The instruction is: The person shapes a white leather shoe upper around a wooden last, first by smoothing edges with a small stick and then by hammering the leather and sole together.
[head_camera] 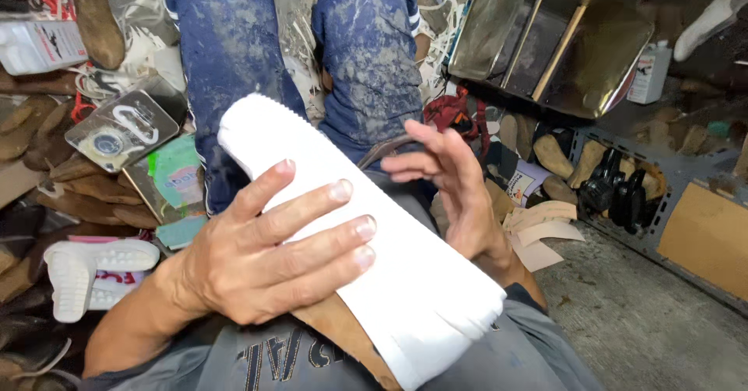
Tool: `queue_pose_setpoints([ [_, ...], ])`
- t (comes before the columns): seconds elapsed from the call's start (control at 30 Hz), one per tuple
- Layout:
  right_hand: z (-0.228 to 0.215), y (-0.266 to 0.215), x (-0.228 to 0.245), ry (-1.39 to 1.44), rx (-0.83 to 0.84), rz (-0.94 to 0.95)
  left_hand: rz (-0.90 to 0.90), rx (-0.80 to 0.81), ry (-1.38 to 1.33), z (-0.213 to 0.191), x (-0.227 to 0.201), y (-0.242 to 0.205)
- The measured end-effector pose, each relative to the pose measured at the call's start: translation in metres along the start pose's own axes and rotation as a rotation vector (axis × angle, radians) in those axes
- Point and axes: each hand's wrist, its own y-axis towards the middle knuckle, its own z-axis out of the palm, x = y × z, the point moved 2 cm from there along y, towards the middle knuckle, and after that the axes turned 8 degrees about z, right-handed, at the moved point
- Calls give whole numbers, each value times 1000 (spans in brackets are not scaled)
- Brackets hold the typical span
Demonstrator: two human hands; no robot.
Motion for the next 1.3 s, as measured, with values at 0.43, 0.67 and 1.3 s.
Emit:
queue_pose_setpoints([
  [0.43, 10, 5, -2, -522, -301, 69, -753, -396, -386, 49, 18, -22],
  [0.67, 28, 48, -60, -719, -225, -384, -1324, -1644, -1746, 114, 52, -64],
  [1.3, -42, -6, -43, 51, -483, 566, -1052, -1381, -838, 183, 133, -78],
])
